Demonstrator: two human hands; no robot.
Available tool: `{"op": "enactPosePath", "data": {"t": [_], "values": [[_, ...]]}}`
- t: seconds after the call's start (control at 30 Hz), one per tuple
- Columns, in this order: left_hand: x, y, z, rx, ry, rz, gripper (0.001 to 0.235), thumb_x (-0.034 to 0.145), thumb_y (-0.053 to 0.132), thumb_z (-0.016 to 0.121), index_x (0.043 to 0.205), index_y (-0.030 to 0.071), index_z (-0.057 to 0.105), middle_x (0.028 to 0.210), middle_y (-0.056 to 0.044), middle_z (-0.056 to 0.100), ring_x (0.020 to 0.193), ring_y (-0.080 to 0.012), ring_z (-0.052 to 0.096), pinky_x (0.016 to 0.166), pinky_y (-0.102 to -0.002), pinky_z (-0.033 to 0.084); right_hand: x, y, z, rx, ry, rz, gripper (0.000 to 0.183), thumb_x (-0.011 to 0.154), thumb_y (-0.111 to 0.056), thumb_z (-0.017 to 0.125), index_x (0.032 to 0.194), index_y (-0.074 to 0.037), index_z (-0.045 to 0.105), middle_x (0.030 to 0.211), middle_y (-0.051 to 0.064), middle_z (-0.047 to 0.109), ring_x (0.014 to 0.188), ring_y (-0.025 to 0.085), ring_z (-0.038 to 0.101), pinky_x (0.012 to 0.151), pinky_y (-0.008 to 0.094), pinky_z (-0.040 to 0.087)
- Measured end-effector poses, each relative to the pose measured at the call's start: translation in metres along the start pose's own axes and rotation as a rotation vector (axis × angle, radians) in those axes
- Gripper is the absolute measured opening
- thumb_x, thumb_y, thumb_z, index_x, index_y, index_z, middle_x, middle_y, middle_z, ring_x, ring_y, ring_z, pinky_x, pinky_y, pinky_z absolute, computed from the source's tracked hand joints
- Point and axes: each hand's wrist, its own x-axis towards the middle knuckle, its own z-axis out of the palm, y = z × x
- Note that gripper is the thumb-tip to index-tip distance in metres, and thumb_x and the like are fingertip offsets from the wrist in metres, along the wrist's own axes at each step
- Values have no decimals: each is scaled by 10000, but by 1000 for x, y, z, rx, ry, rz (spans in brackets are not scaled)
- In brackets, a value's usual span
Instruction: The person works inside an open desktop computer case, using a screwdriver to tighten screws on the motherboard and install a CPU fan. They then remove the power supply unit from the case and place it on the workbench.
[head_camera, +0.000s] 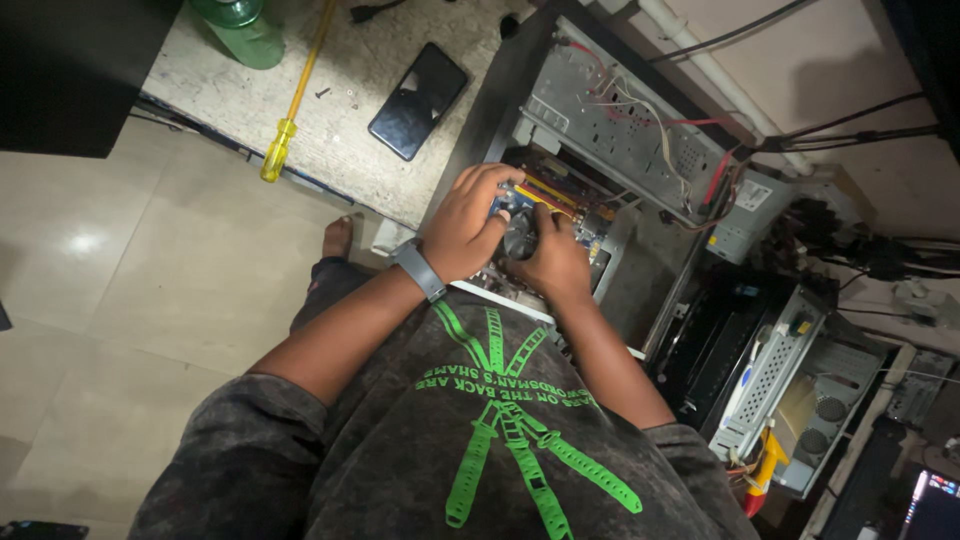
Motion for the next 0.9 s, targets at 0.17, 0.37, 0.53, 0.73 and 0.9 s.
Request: {"op": "enactPosePath", "data": {"t": [0.17,0.37,0.53,0.73,0.9], "values": [[0,0,1,-11,-1,-16,490,849,-53,558,1335,5,539,1366,-179,575,1299,-354,558,1077,-401,528,-1,0,0,-7,0,4,1135,536,-416,941,1500,-93,436,1372,264,564,1074,448,673,873,512,561],[0,0,1,-14,1,-12,496,847,-51,558,1339,5,532,1365,-184,567,1303,-361,544,1078,-399,527,-3,-2,-3,-14,-11,17,1136,538,-429,945,1503,-103,444,1368,264,572,1080,446,675,882,509,561],[0,1,0,-15,8,8,490,854,-40,555,1341,10,530,1363,-181,575,1299,-366,548,1077,-408,522,-3,-5,-5,-12,-1,14,1121,545,-436,938,1495,-106,444,1377,260,565,1067,445,678,874,507,562],[0,0,0,21,1,3,489,843,-24,564,1329,15,545,1354,-181,586,1295,-375,551,1084,-425,500,-5,-5,-1,-25,8,27,1098,577,-449,920,1502,-101,441,1371,262,573,1063,445,682,882,506,560],[0,0,0,29,10,5,484,844,-18,565,1327,19,548,1349,-178,590,1299,-376,549,1092,-430,489,-4,-3,-2,-25,14,11,1140,563,-463,932,1502,-65,424,1378,295,555,1073,443,681,883,499,564]]}}
